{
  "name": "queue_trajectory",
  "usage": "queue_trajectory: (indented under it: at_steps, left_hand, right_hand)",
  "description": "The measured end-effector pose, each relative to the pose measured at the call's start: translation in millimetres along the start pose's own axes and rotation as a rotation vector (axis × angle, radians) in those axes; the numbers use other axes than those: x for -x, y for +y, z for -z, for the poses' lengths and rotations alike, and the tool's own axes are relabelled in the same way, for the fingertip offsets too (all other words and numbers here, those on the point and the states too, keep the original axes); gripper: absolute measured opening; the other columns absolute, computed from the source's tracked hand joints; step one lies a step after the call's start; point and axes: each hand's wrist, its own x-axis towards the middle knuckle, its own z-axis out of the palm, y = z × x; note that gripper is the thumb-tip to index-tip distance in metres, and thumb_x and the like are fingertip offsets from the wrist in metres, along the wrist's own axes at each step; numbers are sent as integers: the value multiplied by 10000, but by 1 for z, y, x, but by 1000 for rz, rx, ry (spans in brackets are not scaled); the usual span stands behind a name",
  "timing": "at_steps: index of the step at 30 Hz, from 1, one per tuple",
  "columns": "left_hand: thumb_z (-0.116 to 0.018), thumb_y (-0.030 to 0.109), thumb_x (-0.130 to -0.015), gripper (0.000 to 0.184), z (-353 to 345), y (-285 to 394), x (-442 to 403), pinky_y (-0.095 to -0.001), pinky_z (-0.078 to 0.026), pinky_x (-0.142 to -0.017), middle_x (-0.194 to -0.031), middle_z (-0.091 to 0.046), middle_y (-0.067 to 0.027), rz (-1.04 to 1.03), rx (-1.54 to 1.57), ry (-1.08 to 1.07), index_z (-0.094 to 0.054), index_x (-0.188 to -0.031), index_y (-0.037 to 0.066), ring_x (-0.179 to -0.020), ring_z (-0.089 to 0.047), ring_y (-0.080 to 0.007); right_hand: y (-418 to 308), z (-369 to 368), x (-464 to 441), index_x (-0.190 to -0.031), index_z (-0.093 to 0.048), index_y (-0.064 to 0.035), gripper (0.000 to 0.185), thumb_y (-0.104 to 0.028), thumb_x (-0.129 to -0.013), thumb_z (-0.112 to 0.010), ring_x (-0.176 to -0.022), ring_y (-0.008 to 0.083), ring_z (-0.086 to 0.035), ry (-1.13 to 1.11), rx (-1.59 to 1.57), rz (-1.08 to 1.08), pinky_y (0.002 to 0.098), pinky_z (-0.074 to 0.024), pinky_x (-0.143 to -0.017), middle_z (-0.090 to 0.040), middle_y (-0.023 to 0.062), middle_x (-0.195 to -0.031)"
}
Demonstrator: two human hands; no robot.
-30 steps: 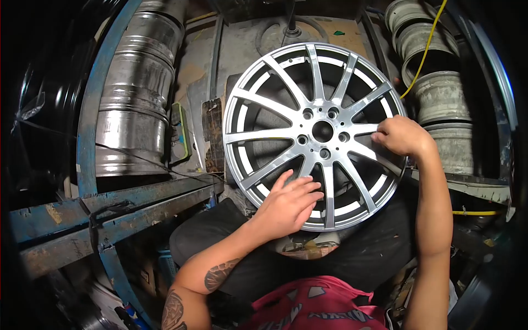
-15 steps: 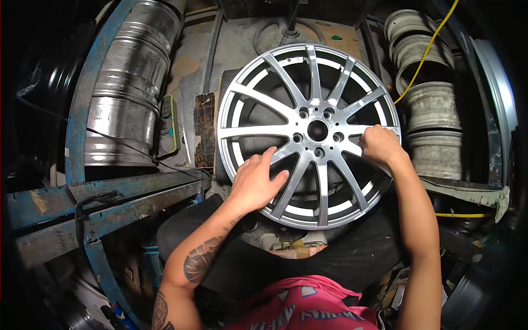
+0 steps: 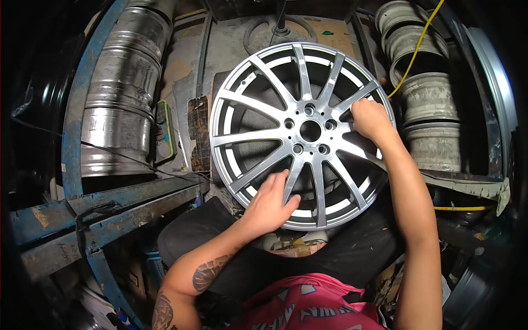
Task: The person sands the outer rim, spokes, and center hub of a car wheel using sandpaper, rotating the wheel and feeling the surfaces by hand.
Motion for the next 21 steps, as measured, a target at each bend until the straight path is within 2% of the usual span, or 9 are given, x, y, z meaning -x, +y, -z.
queue_trajectory:
  at_steps: [3,6,8,9,12,13,14,18,21]
  left_hand:
    - [-711,230,-1000,514,10,2,-3,-505,-416,-1235,-1561,-522,-280,-209,-151,119,-606,-1441,-12,-1464,-505,-484]
    - [-708,213,-996,451,2,3,0,-540,-376,-1260,-1583,-518,-257,-368,-354,216,-659,-1398,16,-1512,-465,-463]
    - [-709,280,-1007,501,-5,1,0,-611,-300,-1285,-1610,-500,-261,-378,-414,205,-645,-1452,57,-1537,-435,-462]
    - [-706,297,-1010,509,-7,2,1,-620,-288,-1289,-1615,-497,-259,-371,-441,211,-644,-1462,71,-1541,-431,-461]
    - [-695,339,-1019,526,-8,-3,-1,-635,-252,-1300,-1617,-506,-249,-376,-560,173,-641,-1486,102,-1554,-418,-454]
    - [-691,351,-1022,530,-6,-5,-3,-638,-240,-1304,-1614,-512,-245,-397,-608,138,-641,-1492,111,-1558,-414,-451]
    - [-697,319,-1019,508,-4,-5,-5,-633,-265,-1297,-1599,-533,-234,-406,-608,132,-651,-1480,111,-1546,-435,-444]
    - [-733,212,-984,456,-1,0,-9,-628,-341,-1268,-1562,-575,-234,-441,-621,136,-683,-1422,95,-1497,-505,-435]
    - [-736,190,-973,429,-10,-2,-6,-629,-349,-1261,-1548,-589,-225,-423,-566,105,-702,-1389,91,-1457,-549,-435]
  right_hand:
    - [-10,7,13,-966,-810,8,216,-121,-832,-699,-954,424,-787,-38,-35,72,511,-629,-888,-794,248,-966]
    - [-29,25,35,-954,-804,-5,264,-245,-936,-695,-915,430,-782,-70,-10,165,518,-625,-858,-790,243,-938]
    - [-42,39,46,-942,-803,-15,319,-313,-983,-695,-904,430,-781,-96,5,150,524,-624,-849,-788,246,-934]
    - [-45,45,50,-1026,-804,-44,370,-388,-1030,-669,-918,424,-779,-129,-7,146,523,-619,-862,-790,236,-938]
    - [-52,53,72,-1125,-787,-72,355,-391,-1037,-660,-934,417,-776,-170,-323,342,518,-612,-868,-794,217,-944]
    - [-54,52,80,-1235,-759,-89,359,-371,-1025,-687,-911,424,-765,-145,-339,390,522,-599,-844,-784,211,-917]
    - [-57,52,87,-1346,-731,-106,414,-352,-1014,-715,-888,431,-754,-118,-355,430,526,-585,-821,-775,205,-890]
    - [-67,63,95,-1236,-726,-84,329,-336,-1024,-713,-860,420,-763,-162,-424,466,533,-591,-783,-768,215,-875]
    - [-66,58,85,-1247,-740,-96,326,-350,-1057,-664,-874,415,-775,-170,-356,481,525,-607,-790,-778,210,-896]
